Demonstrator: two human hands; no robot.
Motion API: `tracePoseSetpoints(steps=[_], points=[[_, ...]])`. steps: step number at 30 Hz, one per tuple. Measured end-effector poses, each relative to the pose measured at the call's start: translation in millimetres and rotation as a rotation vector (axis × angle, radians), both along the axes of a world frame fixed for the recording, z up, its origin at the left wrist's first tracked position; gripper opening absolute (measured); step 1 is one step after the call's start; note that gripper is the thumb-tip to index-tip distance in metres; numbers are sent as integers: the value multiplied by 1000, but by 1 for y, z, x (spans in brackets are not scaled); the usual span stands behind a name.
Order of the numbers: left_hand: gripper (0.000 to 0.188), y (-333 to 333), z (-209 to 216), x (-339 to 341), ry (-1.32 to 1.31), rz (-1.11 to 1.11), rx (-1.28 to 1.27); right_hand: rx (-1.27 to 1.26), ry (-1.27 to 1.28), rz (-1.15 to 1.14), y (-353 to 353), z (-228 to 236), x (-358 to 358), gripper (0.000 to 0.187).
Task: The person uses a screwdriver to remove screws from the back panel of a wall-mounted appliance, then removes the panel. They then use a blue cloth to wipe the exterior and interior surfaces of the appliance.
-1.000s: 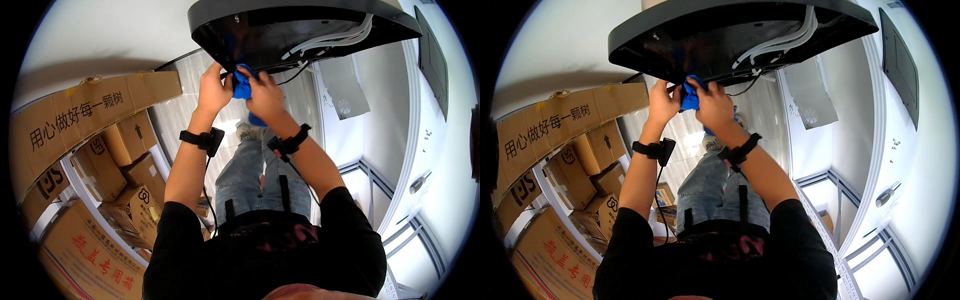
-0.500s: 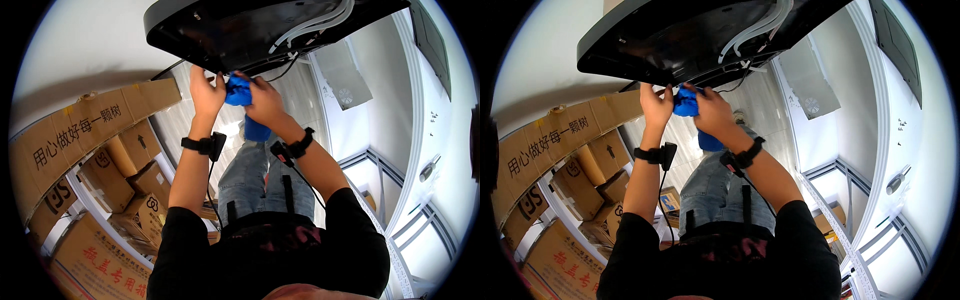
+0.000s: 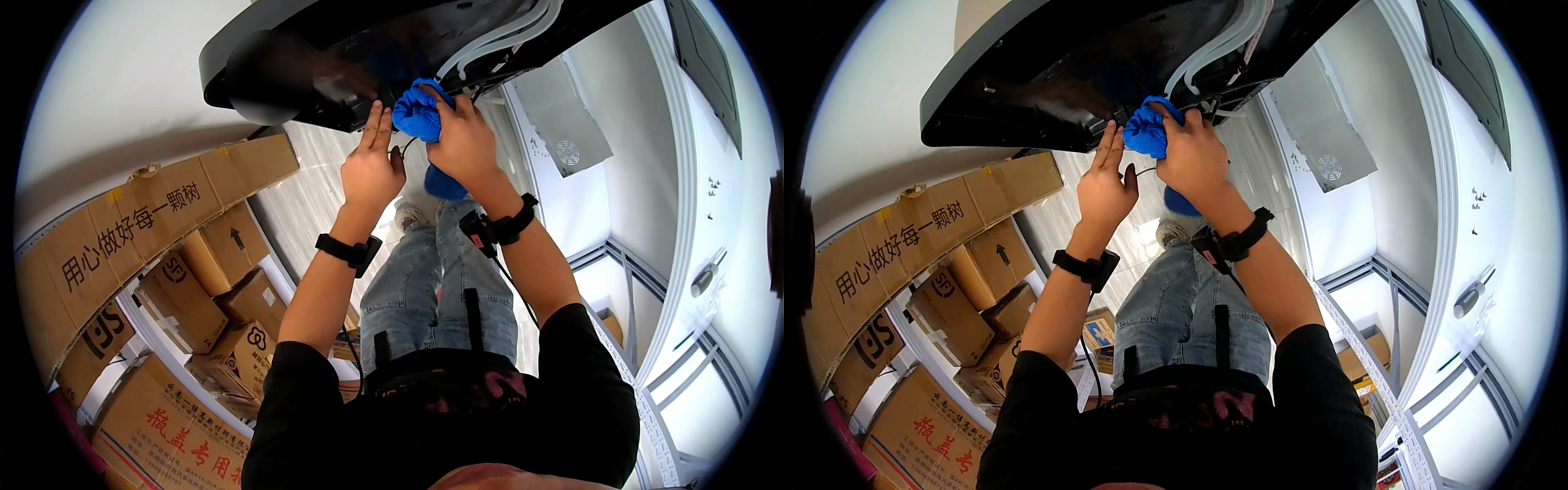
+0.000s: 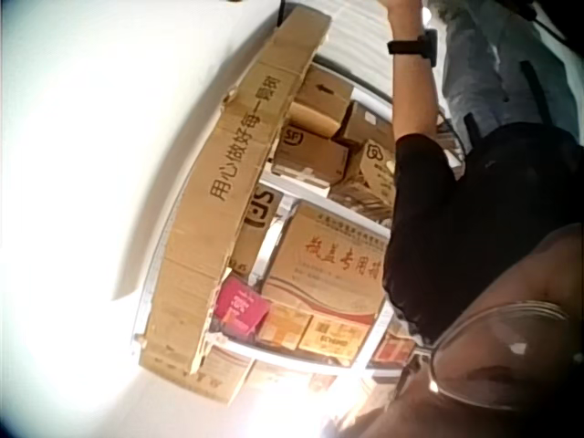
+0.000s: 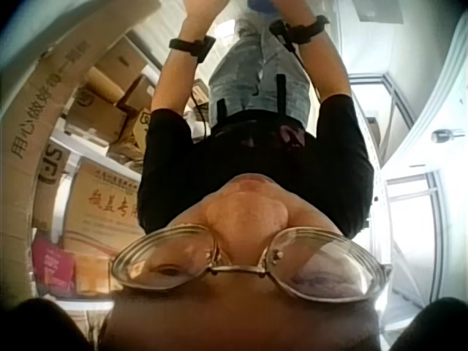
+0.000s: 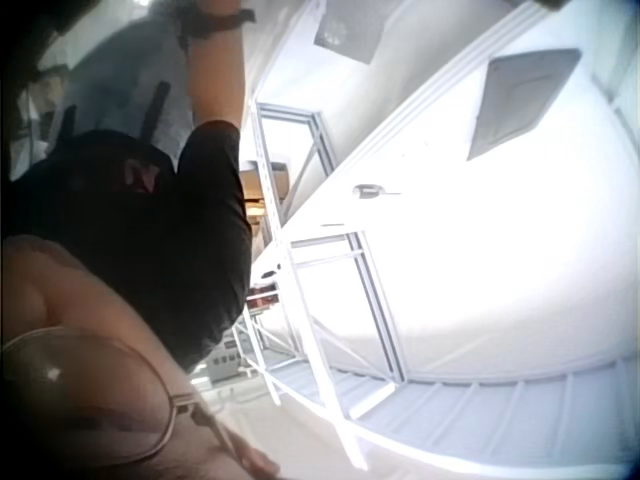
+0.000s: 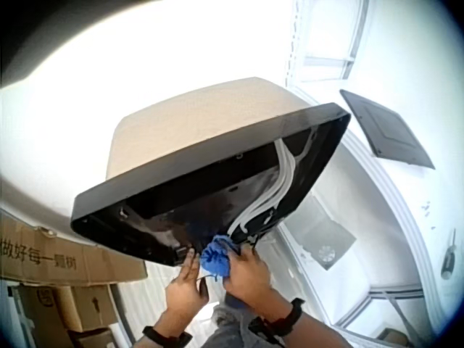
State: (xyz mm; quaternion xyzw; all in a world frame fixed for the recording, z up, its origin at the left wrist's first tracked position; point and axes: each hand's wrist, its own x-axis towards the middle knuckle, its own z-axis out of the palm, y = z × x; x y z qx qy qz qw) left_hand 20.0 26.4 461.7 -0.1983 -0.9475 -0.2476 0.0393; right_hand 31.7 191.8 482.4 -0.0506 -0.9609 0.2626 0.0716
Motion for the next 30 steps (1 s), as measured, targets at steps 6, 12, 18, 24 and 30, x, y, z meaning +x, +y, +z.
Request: tracePoseSetpoints(steps=[6, 12, 18, 24, 30], points=[[56, -1, -9, -1, -16, -6, 47, -166, -204, 19, -6, 5, -9, 59], [53, -5, -12, -4, -22, 7, 116, -113, -222, 61, 6, 5, -12, 56], [53, -3, -9, -5, -5, 3, 126, -108, -189, 16, 0, 6, -7, 56], [59, -6, -16, -6, -27, 3, 107, -459, -170, 160, 9, -23, -8, 49], [61, -2, -15, -5, 14, 15, 158, -383, -132, -37, 34, 2, 21, 67]])
